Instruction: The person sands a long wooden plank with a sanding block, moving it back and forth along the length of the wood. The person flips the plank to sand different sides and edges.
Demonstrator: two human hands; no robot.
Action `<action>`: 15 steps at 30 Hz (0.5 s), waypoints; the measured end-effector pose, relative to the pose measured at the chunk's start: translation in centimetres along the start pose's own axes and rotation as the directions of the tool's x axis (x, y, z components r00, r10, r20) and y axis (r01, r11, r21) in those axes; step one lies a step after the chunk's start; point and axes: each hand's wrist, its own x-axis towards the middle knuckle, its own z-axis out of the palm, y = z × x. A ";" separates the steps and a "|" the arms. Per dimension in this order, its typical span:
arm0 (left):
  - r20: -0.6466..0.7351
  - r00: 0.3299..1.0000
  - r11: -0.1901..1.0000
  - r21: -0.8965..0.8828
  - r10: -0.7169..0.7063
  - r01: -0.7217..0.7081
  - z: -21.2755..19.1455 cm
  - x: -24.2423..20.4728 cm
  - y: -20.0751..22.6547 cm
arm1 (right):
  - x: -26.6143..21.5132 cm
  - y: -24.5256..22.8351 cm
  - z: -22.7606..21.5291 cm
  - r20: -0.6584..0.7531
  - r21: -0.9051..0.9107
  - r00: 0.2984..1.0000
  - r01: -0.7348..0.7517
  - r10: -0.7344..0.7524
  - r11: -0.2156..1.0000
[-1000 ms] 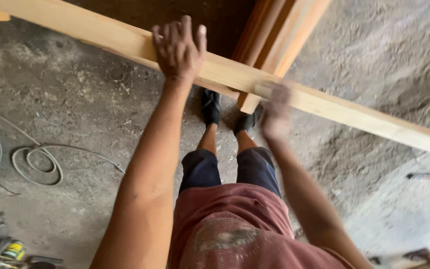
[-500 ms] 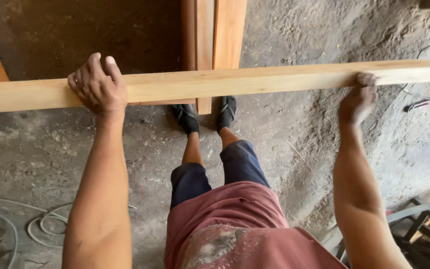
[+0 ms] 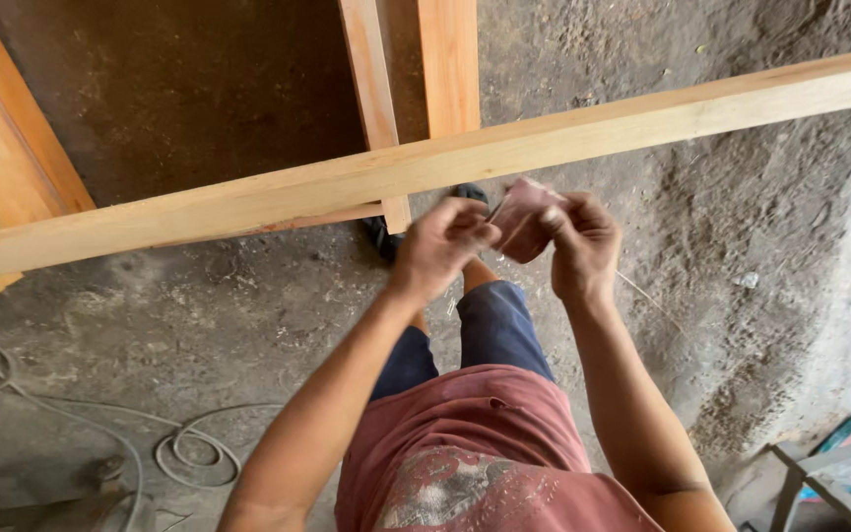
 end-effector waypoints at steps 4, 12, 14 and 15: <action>-0.125 0.985 0.956 0.283 0.116 -0.077 2.9 0.7 0.6 | -0.3 -1.2 0.8 0.009 -0.005 0.994 -0.107 0.107 0.994; 0.142 0.986 0.890 0.433 0.090 -0.143 4.2 3.6 1.5 | -1.6 0.5 -2.2 0.262 0.507 0.929 -0.363 0.261 0.782; 0.178 0.900 0.666 0.619 0.397 -0.416 2.6 5.4 1.5 | -0.2 0.1 -5.6 -0.030 0.037 0.968 -0.248 0.249 0.968; 0.116 0.856 0.544 0.728 0.503 -0.418 1.0 6.7 1.6 | 1.2 -0.3 -8.2 -0.162 -0.377 0.975 -0.203 0.152 0.903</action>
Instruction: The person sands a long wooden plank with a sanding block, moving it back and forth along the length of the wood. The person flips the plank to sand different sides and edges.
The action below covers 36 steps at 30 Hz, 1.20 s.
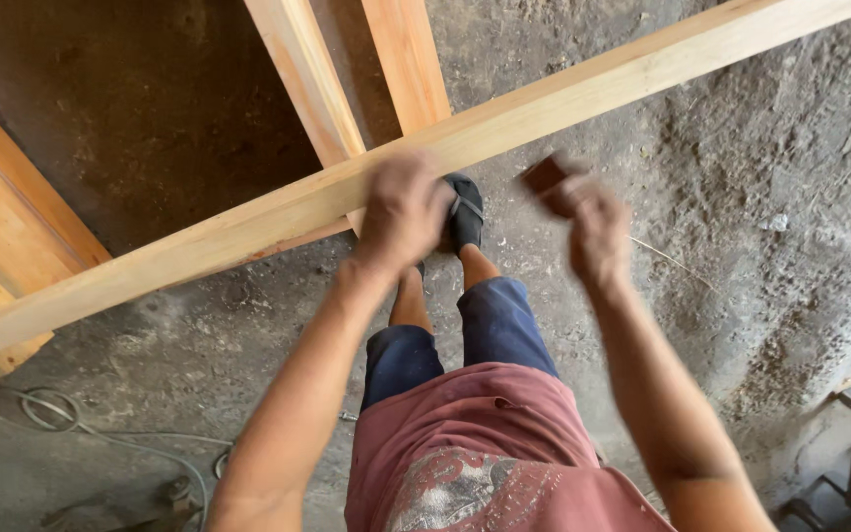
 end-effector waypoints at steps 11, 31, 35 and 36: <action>-0.034 0.987 0.763 0.630 -0.158 0.143 -1.2 -0.3 -10.0 | 9.4 10.9 8.0 0.003 -0.715 0.767 0.450 -0.642 0.535; -0.051 0.985 0.781 0.603 -0.165 0.162 -1.4 0.1 -9.8 | 9.3 10.4 1.3 0.377 -0.755 0.764 0.581 -0.524 0.304; -0.057 0.989 0.779 0.611 -0.137 0.143 -1.3 -0.1 -9.8 | 15.9 9.0 -8.8 -0.097 -0.931 0.711 0.183 -0.696 0.317; -0.059 0.990 0.780 0.610 -0.131 0.140 -1.6 -0.2 -9.9 | 15.7 8.1 -7.2 -0.165 -0.915 0.641 0.185 -0.750 0.359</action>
